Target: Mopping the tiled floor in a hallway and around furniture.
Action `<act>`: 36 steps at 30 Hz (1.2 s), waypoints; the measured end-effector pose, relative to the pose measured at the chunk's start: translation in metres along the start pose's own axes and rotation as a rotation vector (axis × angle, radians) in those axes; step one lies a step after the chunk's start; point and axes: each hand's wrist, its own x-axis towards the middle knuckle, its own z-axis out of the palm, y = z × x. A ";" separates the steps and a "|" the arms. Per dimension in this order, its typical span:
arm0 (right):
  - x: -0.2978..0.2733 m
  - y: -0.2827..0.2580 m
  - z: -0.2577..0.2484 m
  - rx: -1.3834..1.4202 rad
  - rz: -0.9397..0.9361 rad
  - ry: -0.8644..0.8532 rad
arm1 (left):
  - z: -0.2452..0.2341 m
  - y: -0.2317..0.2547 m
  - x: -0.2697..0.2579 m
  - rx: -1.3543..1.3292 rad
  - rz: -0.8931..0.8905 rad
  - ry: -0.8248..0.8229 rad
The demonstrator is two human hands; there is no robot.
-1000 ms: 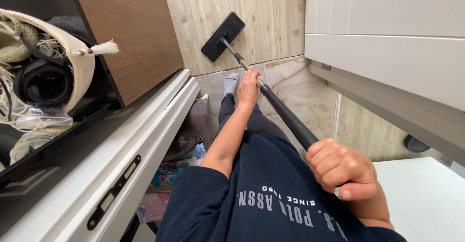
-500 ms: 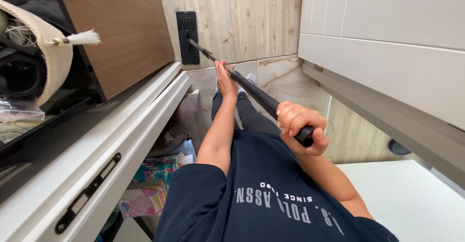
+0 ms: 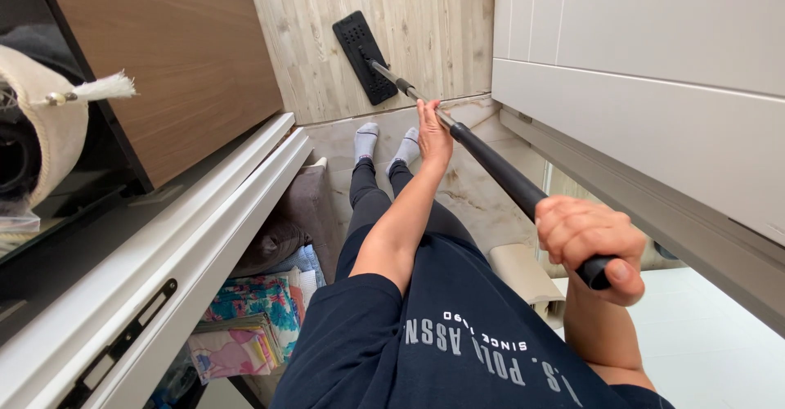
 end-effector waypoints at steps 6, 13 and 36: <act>-0.025 -0.005 -0.001 -0.048 -0.044 0.140 | 0.008 0.018 0.000 0.055 0.131 -0.043; -0.060 0.005 0.011 -0.069 -0.170 0.549 | -0.007 0.027 0.019 0.260 0.221 -0.234; -0.160 0.040 0.160 -0.485 -0.224 1.436 | -0.052 -0.057 -0.038 0.330 0.530 -0.693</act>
